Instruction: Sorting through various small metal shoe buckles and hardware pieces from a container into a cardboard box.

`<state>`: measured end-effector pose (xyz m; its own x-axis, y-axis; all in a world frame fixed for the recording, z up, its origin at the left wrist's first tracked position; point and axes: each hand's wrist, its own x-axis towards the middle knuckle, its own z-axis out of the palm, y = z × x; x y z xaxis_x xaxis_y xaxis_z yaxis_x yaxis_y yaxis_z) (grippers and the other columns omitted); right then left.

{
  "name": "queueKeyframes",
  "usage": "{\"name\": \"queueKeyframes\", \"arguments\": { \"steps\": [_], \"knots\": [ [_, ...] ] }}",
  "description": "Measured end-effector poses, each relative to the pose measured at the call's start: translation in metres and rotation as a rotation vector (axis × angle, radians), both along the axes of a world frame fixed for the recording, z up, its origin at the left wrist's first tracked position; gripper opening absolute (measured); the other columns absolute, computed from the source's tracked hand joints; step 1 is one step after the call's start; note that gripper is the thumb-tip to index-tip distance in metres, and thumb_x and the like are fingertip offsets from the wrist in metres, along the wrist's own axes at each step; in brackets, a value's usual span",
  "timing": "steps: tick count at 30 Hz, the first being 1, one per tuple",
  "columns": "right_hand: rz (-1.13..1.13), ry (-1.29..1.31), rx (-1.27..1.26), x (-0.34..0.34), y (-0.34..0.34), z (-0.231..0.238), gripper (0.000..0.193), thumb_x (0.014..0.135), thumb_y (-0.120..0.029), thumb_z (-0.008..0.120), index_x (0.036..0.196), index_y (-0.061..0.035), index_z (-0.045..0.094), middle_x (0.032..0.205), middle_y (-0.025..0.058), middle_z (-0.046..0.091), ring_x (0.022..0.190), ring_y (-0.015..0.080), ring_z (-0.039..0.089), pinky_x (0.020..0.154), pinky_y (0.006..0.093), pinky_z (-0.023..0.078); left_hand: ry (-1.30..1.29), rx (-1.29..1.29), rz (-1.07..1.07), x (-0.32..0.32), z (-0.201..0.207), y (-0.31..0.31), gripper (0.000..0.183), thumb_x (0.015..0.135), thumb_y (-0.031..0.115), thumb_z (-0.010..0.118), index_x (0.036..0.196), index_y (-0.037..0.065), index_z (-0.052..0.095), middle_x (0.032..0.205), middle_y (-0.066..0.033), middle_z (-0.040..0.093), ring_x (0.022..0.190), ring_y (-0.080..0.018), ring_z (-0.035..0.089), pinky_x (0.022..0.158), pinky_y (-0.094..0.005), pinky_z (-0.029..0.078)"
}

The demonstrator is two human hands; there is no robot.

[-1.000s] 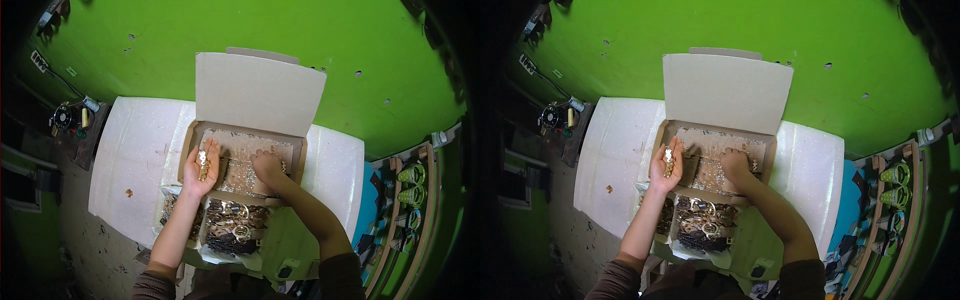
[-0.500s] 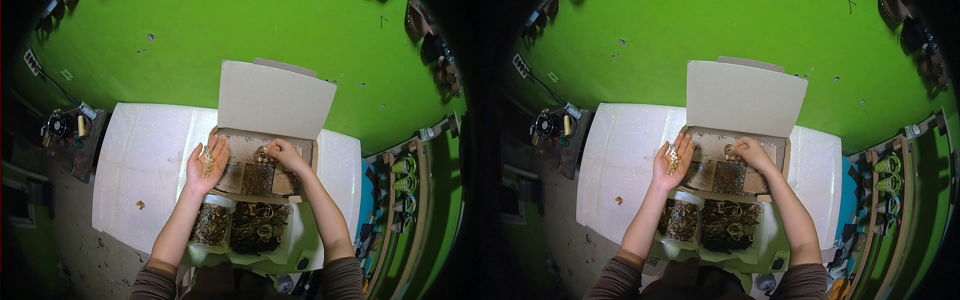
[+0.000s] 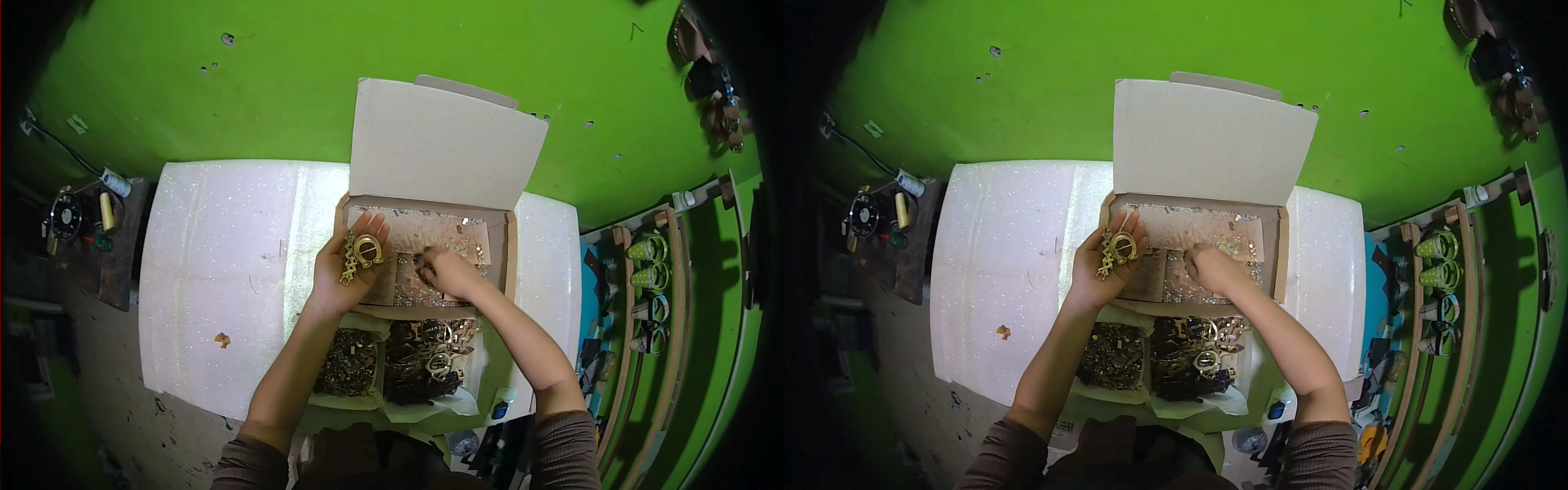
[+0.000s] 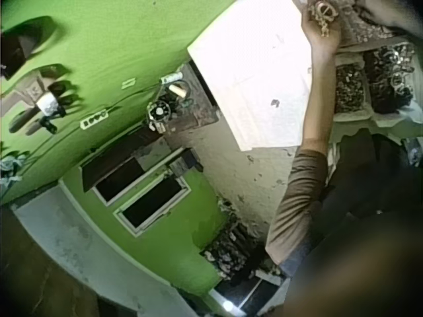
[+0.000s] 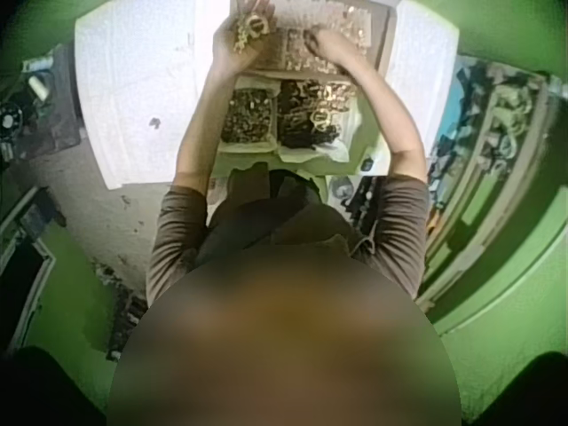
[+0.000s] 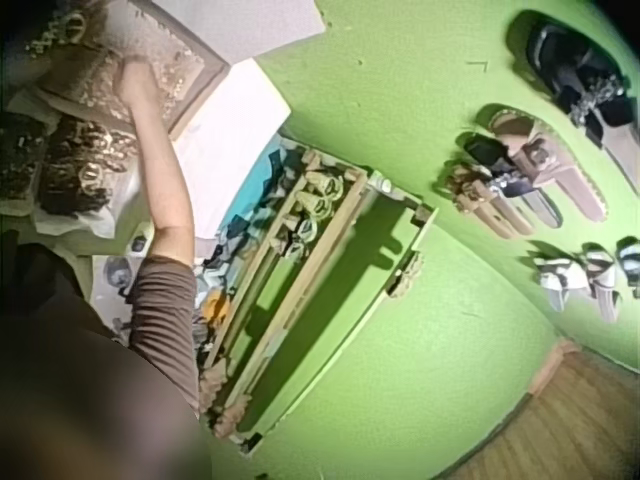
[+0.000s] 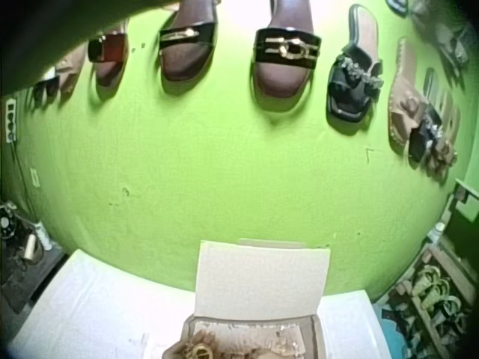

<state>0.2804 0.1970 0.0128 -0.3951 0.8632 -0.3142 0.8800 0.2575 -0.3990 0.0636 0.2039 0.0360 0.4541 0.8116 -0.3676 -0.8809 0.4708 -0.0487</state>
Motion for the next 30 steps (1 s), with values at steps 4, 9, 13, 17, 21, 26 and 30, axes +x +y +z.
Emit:
{"name": "queueKeyframes", "arguments": {
  "steps": [4,9,13,17,21,26,30],
  "knots": [
    [-0.003,-0.172,-0.169,0.003,-0.023,-0.014,0.019,0.080,-0.008,0.049,0.096,-0.0031,0.057,0.098,0.0165,0.057,0.090,0.0325,0.057,0.078,0.0389,0.047,-0.112,0.047,-0.060,0.005,-0.017,0.007,0.036,0.094,0.024,0.030,0.115,0.001,0.048,0.119,-0.0147,0.049,0.113,-0.0258,0.047,0.096,-0.0388,0.041],
    [0.284,-0.496,-0.068,0.001,-0.023,0.001,0.019,0.073,-0.004,0.052,0.089,0.0019,0.059,0.094,0.0165,0.060,0.080,0.0276,0.063,0.069,0.0353,0.052,-0.259,0.037,-0.106,0.015,-0.038,0.007,0.037,0.094,0.024,0.032,0.114,-0.002,0.048,0.118,-0.0142,0.051,0.111,-0.0250,0.049,0.094,-0.0370,0.043],
    [0.234,-0.610,-0.235,-0.014,-0.003,0.003,0.021,0.074,-0.005,0.052,0.093,-0.0014,0.061,0.101,0.0193,0.059,0.080,0.0271,0.064,0.067,0.0345,0.053,-0.142,-0.044,-0.141,0.023,-0.032,0.010,0.039,0.095,0.026,0.031,0.120,-0.001,0.044,0.124,-0.0137,0.047,0.116,-0.0234,0.044,0.095,-0.0341,0.042],
    [0.064,-0.793,-0.430,-0.031,-0.006,-0.037,0.041,0.079,-0.005,0.048,0.118,0.0067,0.044,0.125,0.0266,0.041,0.106,0.0413,0.048,0.084,0.0411,0.046,-0.085,-0.106,-0.134,0.024,-0.032,0.011,0.040,0.094,0.025,0.033,0.123,-0.003,0.039,0.127,-0.0172,0.043,0.119,-0.0281,0.041,0.100,-0.0374,0.035],
    [-0.180,-0.883,-0.394,-0.030,-0.012,-0.055,0.068,0.080,-0.007,0.046,0.132,0.0153,0.007,0.138,0.0288,0.018,0.122,0.0513,0.024,0.099,0.0470,0.030,0.030,0.032,-0.152,0.028,-0.040,0.007,0.046,0.094,0.025,0.030,0.129,-0.006,0.029,0.134,-0.0199,0.033,0.126,-0.0280,0.031,0.105,-0.0364,0.026],
    [-0.729,-0.516,-0.358,-0.020,-0.011,-0.062,0.084,0.076,-0.008,0.048,0.129,0.0143,-0.013,0.133,0.0402,0.012,0.122,0.0475,0.027,0.102,0.0421,0.026,0.070,0.078,-0.123,0.027,-0.045,0.008,0.048,0.095,0.024,0.028,0.131,-0.007,0.025,0.136,-0.0211,0.028,0.129,-0.0273,0.025,0.107,-0.0356,0.021],
    [-0.878,-0.466,-0.397,-0.010,-0.010,-0.071,0.081,0.079,-0.011,0.048,0.132,0.0101,-0.008,0.135,0.0330,0.016,0.122,0.0443,0.029,0.099,0.0432,0.030,0.039,0.024,-0.135,0.028,-0.037,0.007,0.048,0.095,0.025,0.028,0.131,-0.006,0.027,0.135,-0.0205,0.030,0.128,-0.0266,0.027,0.107,-0.0355,0.022]
  ]
}}
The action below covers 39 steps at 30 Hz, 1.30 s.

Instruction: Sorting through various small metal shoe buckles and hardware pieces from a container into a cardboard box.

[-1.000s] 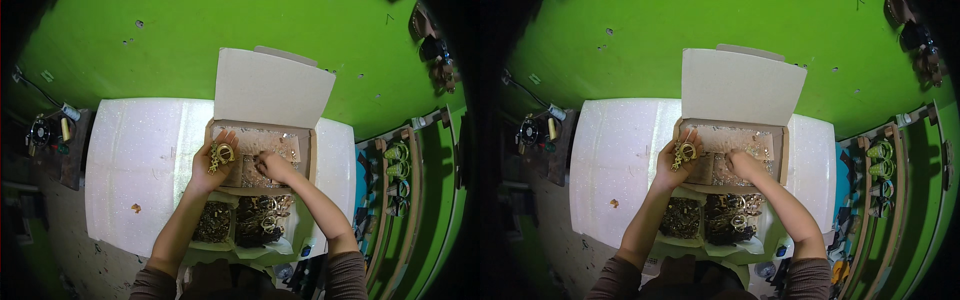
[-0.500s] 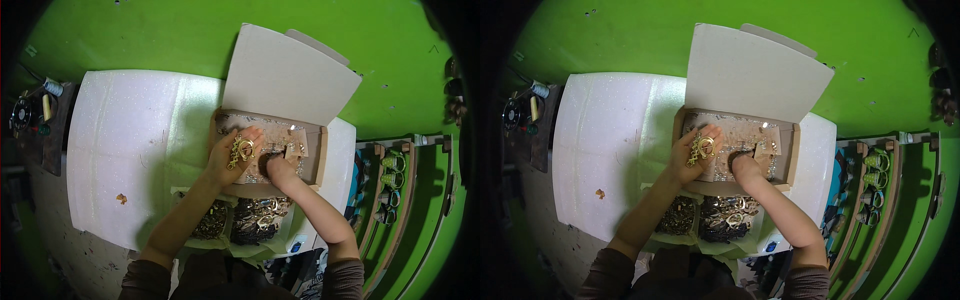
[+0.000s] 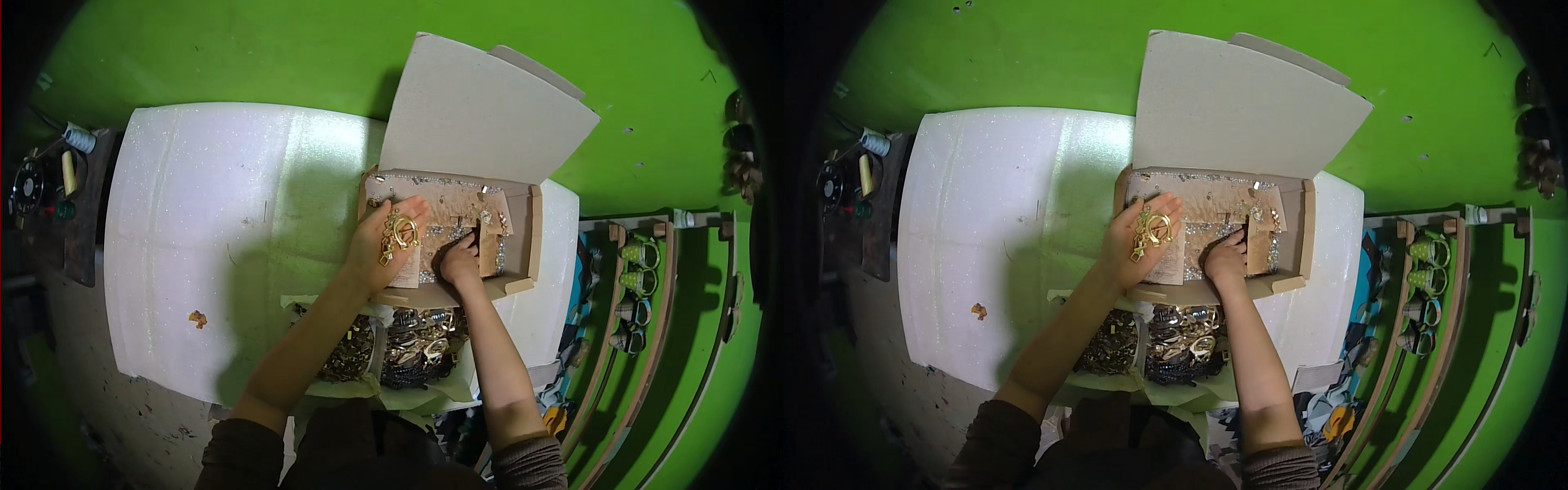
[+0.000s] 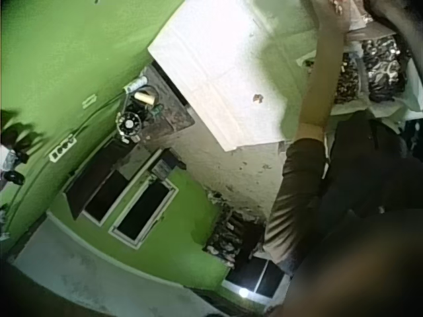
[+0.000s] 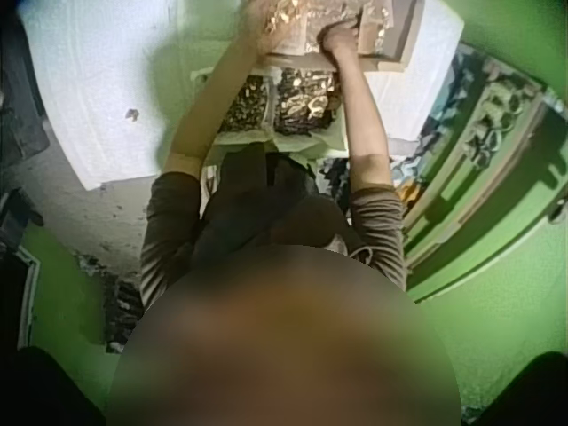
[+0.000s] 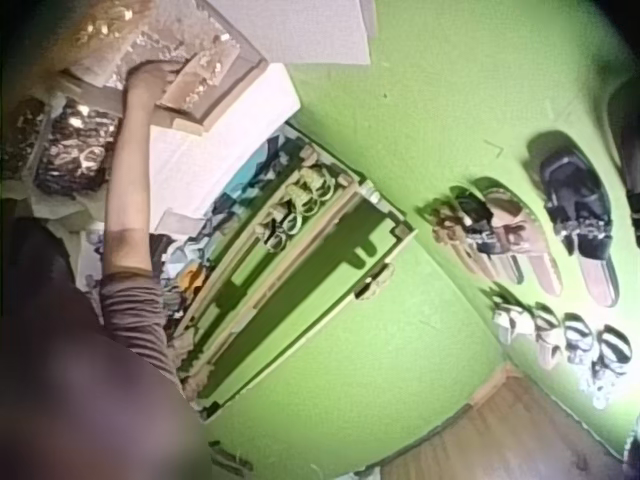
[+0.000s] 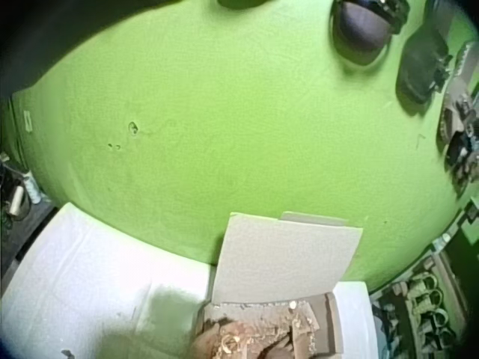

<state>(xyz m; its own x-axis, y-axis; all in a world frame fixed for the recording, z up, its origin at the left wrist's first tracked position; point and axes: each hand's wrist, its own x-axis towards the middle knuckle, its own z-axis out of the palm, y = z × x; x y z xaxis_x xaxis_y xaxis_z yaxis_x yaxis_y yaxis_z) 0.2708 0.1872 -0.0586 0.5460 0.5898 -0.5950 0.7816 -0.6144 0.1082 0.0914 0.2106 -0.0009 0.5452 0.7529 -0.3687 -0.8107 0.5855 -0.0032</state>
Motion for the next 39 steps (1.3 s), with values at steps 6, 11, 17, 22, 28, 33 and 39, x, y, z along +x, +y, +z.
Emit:
{"name": "queueKeyframes", "arguments": {
  "steps": [6,11,17,22,28,33,39],
  "knots": [
    [-0.088,-0.057,-0.059,0.000,-0.009,-0.028,0.077,0.082,-0.018,0.050,0.135,0.0046,-0.001,0.140,0.0243,0.015,0.121,0.0423,0.032,0.096,0.0461,0.035,0.001,-0.073,0.013,0.008,-0.003,0.002,0.045,0.095,0.026,0.030,0.126,-0.007,0.034,0.130,-0.0204,0.037,0.123,-0.0266,0.035,0.105,-0.0352,0.026],
    [0.500,0.106,-0.193,-0.017,0.001,0.038,0.033,0.078,-0.013,0.050,0.106,0.0046,0.055,0.109,0.0235,0.054,0.100,0.0375,0.054,0.080,0.0392,0.048,0.017,-0.078,0.034,-0.002,-0.007,0.002,0.043,0.094,0.025,0.033,0.124,-0.005,0.037,0.130,-0.0187,0.038,0.124,-0.0259,0.034,0.105,-0.0349,0.027],
    [0.449,0.179,-0.123,-0.006,-0.005,0.067,0.020,0.070,-0.002,0.052,0.085,0.0046,0.064,0.097,0.0240,0.059,0.093,0.0329,0.058,0.081,0.0377,0.046,-0.012,-0.073,0.007,0.007,-0.006,0.002,0.041,0.094,0.023,0.033,0.124,-0.005,0.038,0.127,-0.0191,0.041,0.121,-0.0261,0.037,0.104,-0.0350,0.028],
    [0.475,0.228,-0.121,-0.009,-0.014,0.061,0.025,0.071,-0.003,0.053,0.093,0.0048,0.062,0.098,0.0251,0.059,0.095,0.0350,0.057,0.083,0.0386,0.045,-0.045,-0.101,0.008,0.002,-0.006,0.002,0.041,0.094,0.023,0.033,0.122,-0.006,0.040,0.127,-0.0196,0.041,0.121,-0.0270,0.037,0.104,-0.0354,0.028],
    [0.787,0.311,0.213,0.027,-0.020,0.059,0.065,0.070,-0.024,0.067,0.127,-0.0065,0.039,0.128,0.0239,0.039,0.112,0.0354,0.046,0.092,0.0399,0.040,-0.007,-0.067,-0.011,0.000,-0.006,0.002,0.039,0.094,0.023,0.033,0.120,-0.005,0.042,0.121,-0.0191,0.046,0.118,-0.0271,0.040,0.103,-0.0356,0.031],
    [0.741,0.311,0.214,0.004,-0.027,0.048,0.079,0.066,-0.025,0.072,0.132,-0.0089,0.031,0.136,0.0275,0.019,0.125,0.0434,0.023,0.098,0.0426,0.034,-0.080,-0.032,-0.023,0.000,-0.022,0.002,0.036,0.094,0.023,0.033,0.114,-0.003,0.048,0.114,-0.0170,0.052,0.111,-0.0267,0.048,0.095,-0.0365,0.040],
    [0.731,0.234,0.245,-0.017,-0.026,0.038,0.050,0.070,-0.008,0.061,0.116,-0.0034,0.043,0.115,0.0242,0.040,0.110,0.0393,0.042,0.087,0.0403,0.044,0.111,-0.027,-0.024,-0.002,-0.001,0.001,0.039,0.095,0.026,0.030,0.111,-0.003,0.051,0.105,-0.0127,0.058,0.102,-0.0233,0.055,0.092,-0.0339,0.044]
  ]
}}
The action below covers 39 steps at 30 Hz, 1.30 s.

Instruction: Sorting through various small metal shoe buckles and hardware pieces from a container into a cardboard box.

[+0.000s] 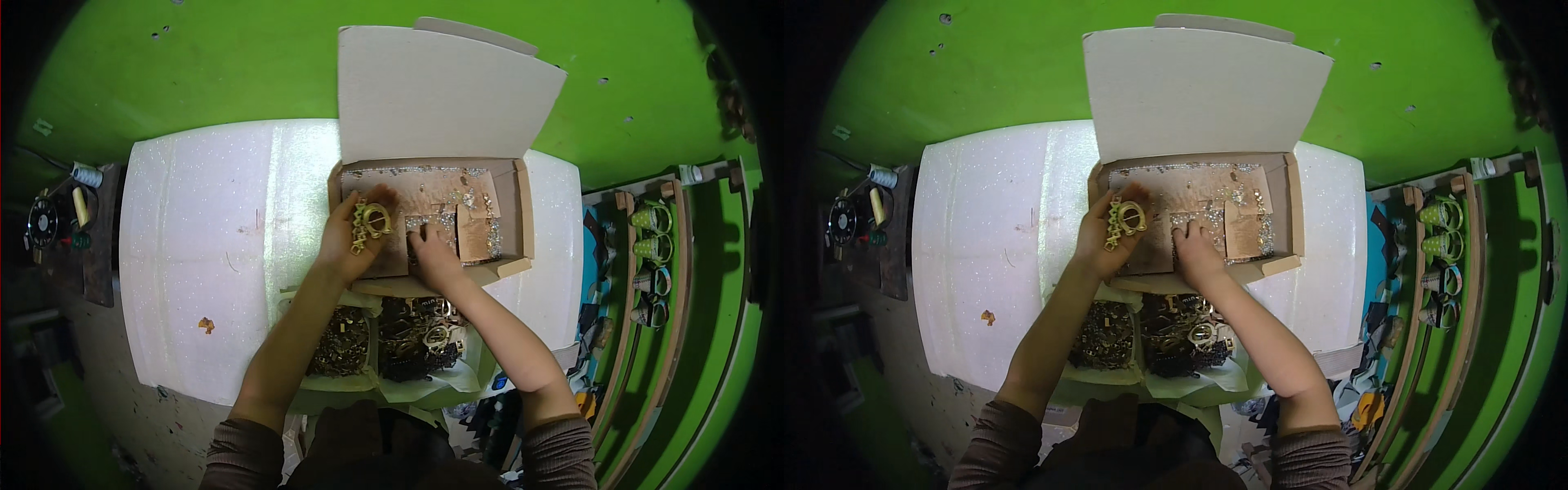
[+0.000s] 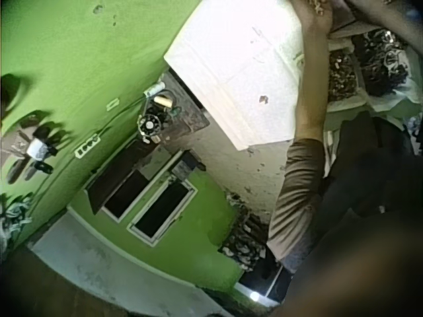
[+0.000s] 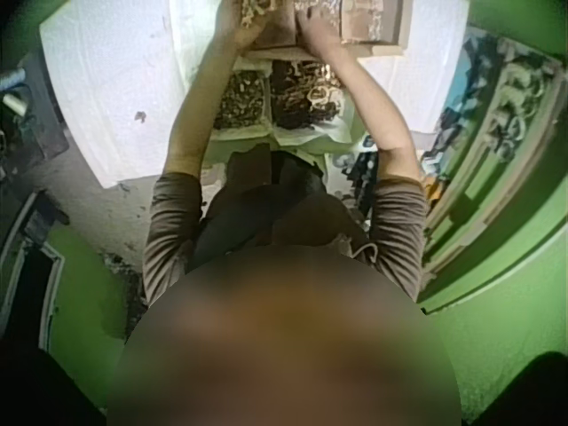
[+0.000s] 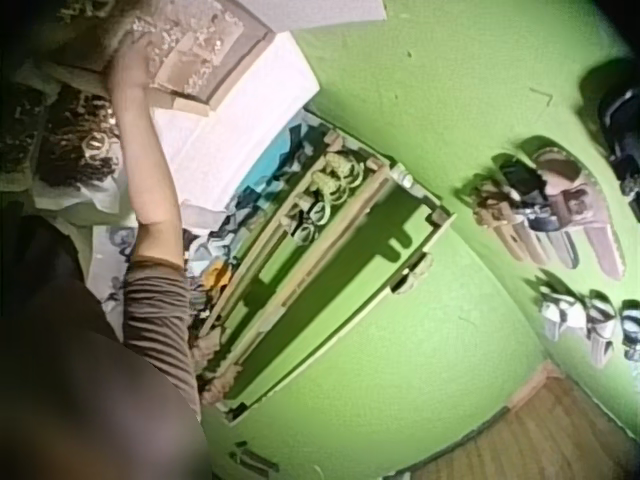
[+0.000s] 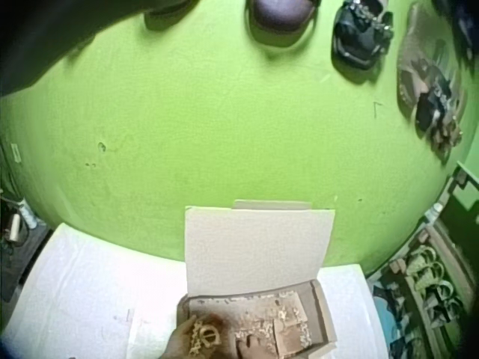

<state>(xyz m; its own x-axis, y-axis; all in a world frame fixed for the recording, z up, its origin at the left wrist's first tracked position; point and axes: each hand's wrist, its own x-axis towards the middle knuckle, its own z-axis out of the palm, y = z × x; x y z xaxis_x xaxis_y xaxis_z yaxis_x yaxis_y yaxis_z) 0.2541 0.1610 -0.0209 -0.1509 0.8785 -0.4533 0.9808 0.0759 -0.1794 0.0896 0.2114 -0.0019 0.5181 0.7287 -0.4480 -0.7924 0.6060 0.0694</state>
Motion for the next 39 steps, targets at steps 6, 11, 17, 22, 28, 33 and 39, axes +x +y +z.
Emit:
{"name": "queueKeyframes", "arguments": {
  "steps": [6,11,17,22,28,33,39],
  "knots": [
    [0.020,0.121,0.080,0.010,-0.003,-0.025,0.033,0.068,-0.009,0.061,0.100,-0.0031,0.054,0.098,0.0240,0.050,0.093,0.0390,0.052,0.079,0.0439,0.046,0.167,0.054,0.015,-0.007,0.004,0.001,0.041,0.094,0.029,0.028,0.120,0.002,0.046,0.118,-0.0097,0.051,0.115,-0.0216,0.044,0.097,-0.0344,0.036],
    [-0.011,0.171,0.053,0.017,-0.003,-0.044,0.023,0.067,-0.010,0.061,0.089,-0.0044,0.059,0.098,0.0224,0.053,0.087,0.0366,0.056,0.077,0.0426,0.047,0.185,0.074,0.033,0.006,0.008,-0.005,0.043,0.094,0.028,0.028,0.125,0.000,0.039,0.125,-0.0123,0.044,0.119,-0.0225,0.041,0.099,-0.0351,0.035],
    [-0.043,0.284,0.056,0.030,0.009,-0.017,0.017,0.066,-0.006,0.061,0.082,-0.0032,0.059,0.074,0.0122,0.059,0.074,0.0290,0.060,0.066,0.0363,0.048,0.181,-0.029,0.148,0.018,0.019,-0.033,0.044,0.094,0.026,0.028,0.126,-0.002,0.037,0.130,-0.0145,0.039,0.122,-0.0234,0.037,0.102,-0.0358,0.033],
    [-0.200,0.779,-0.298,0.057,0.031,0.056,0.012,0.066,-0.005,0.063,0.075,-0.0016,0.056,0.065,0.0029,0.056,0.065,0.0131,0.055,0.058,0.0260,0.044,0.137,-0.108,0.198,0.035,0.018,-0.052,0.041,0.094,0.024,0.027,0.124,0.000,0.041,0.130,-0.0119,0.041,0.120,-0.0223,0.041,0.099,-0.0352,0.036],
    [0.013,0.854,-0.325,0.037,0.034,0.118,0.016,0.071,0.001,0.060,0.088,0.0008,0.060,0.072,0.0025,0.058,0.066,0.0088,0.054,0.061,0.0202,0.044,-0.031,-0.013,0.126,0.067,0.001,-0.064,0.037,0.093,0.025,0.028,0.118,0.007,0.048,0.112,-0.0088,0.056,0.093,-0.0188,0.055,0.077,-0.0287,0.045],
    [0.025,0.949,-0.310,0.060,0.041,0.120,0.016,0.076,-0.004,0.060,0.091,0.0024,0.061,0.081,0.0055,0.062,0.076,0.0100,0.057,0.067,0.0217,0.045,0.016,-0.050,0.238,0.086,0.032,-0.062,0.034,0.093,0.025,0.031,0.108,0.004,0.051,0.099,-0.0093,0.059,0.089,-0.0198,0.058,0.080,-0.0338,0.048],
    [0.000,0.372,-0.032,0.116,0.050,0.083,0.024,0.072,-0.015,0.061,0.089,0.0018,0.063,0.076,0.0143,0.063,0.072,0.0238,0.061,0.072,0.0312,0.047,0.014,-0.154,0.348,0.093,0.012,-0.061,0.032,0.093,0.023,0.033,0.110,0.002,0.049,0.106,-0.0107,0.056,0.106,-0.0215,0.052,0.091,-0.0347,0.043]
  ]
}}
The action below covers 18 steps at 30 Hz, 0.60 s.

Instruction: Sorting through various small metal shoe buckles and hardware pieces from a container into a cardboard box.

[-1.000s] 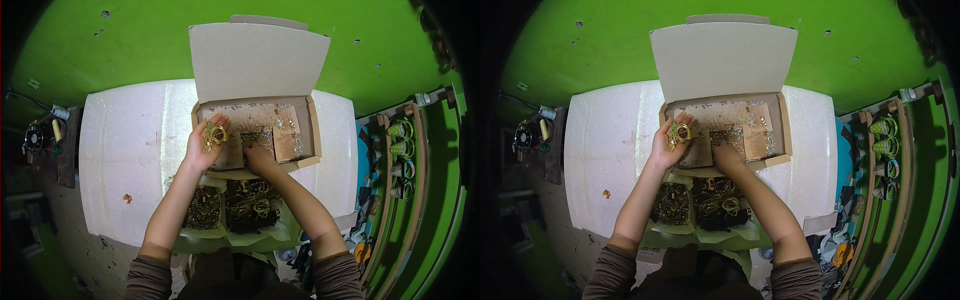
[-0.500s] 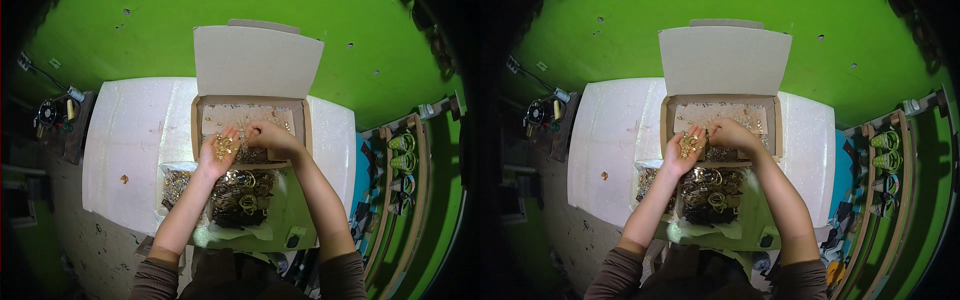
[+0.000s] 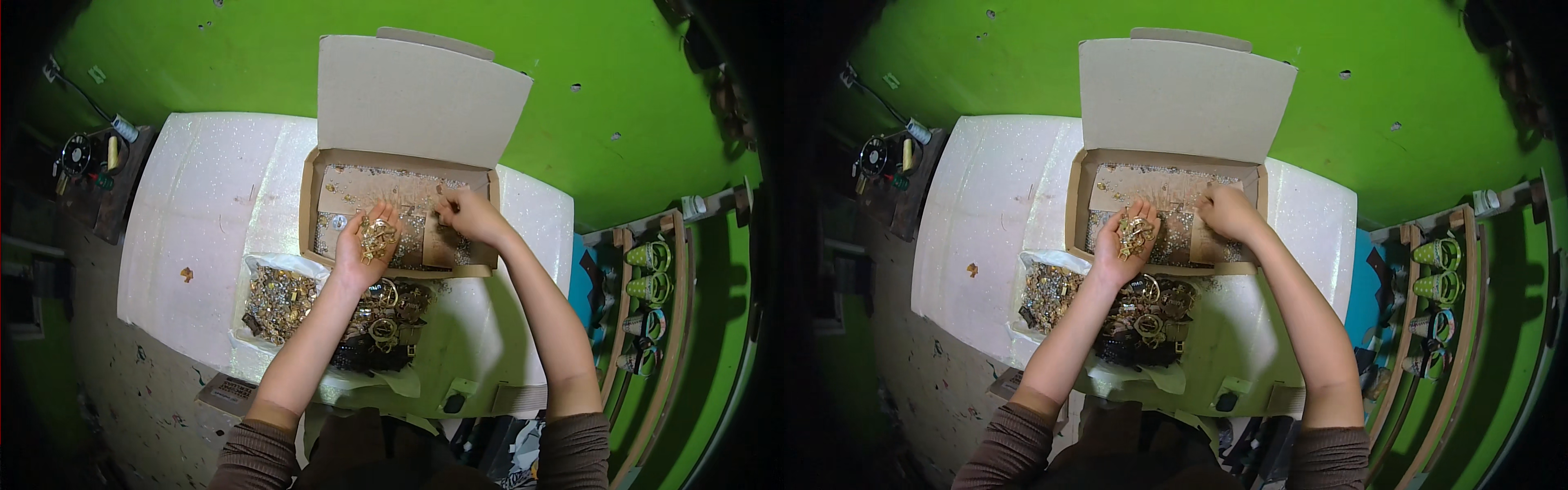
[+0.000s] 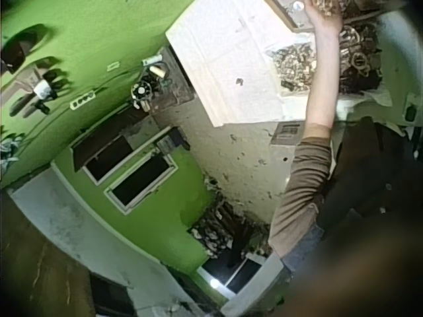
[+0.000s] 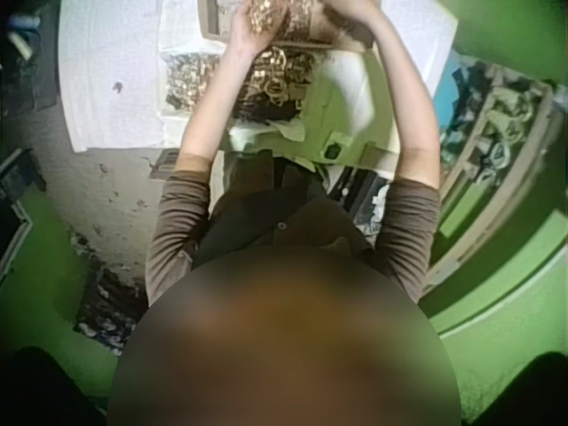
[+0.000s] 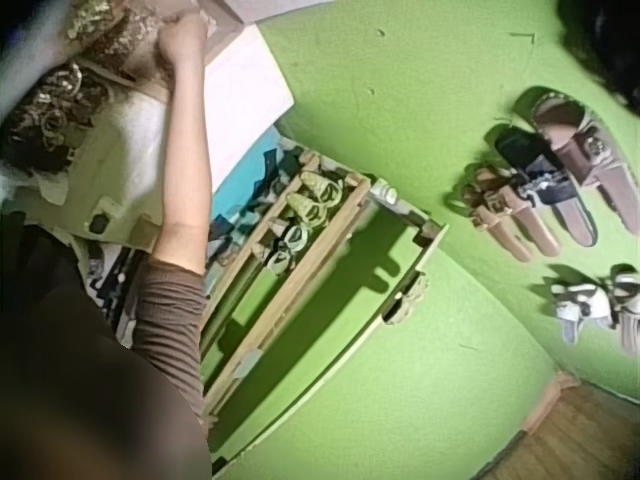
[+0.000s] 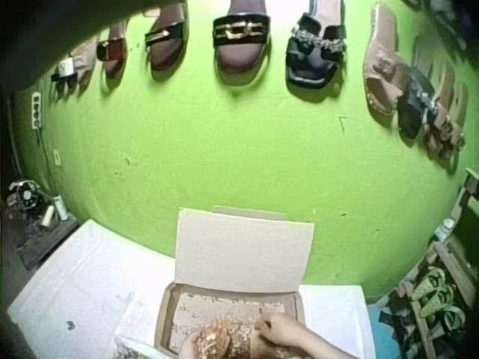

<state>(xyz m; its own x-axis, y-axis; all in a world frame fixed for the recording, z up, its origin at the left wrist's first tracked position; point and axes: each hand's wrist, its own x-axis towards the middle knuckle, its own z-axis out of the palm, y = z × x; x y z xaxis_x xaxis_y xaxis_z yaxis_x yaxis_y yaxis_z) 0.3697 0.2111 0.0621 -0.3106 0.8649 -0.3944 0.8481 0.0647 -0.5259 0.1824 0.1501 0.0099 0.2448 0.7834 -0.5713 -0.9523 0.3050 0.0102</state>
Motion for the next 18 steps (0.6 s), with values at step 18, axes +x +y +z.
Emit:
{"name": "queueKeyframes", "arguments": {
  "steps": [18],
  "knots": [
    [-0.218,-0.397,-0.109,0.007,-0.024,-0.063,0.043,0.070,-0.013,0.061,0.104,0.0109,0.049,0.101,0.0296,0.054,0.100,0.0389,0.051,0.086,0.0376,0.044,-0.178,0.096,-0.078,-0.006,-0.025,0.001,0.031,0.093,0.024,0.035,0.098,0.002,0.057,0.099,-0.0100,0.058,0.098,-0.0224,0.055,0.088,-0.0362,0.047]
  ]
}}
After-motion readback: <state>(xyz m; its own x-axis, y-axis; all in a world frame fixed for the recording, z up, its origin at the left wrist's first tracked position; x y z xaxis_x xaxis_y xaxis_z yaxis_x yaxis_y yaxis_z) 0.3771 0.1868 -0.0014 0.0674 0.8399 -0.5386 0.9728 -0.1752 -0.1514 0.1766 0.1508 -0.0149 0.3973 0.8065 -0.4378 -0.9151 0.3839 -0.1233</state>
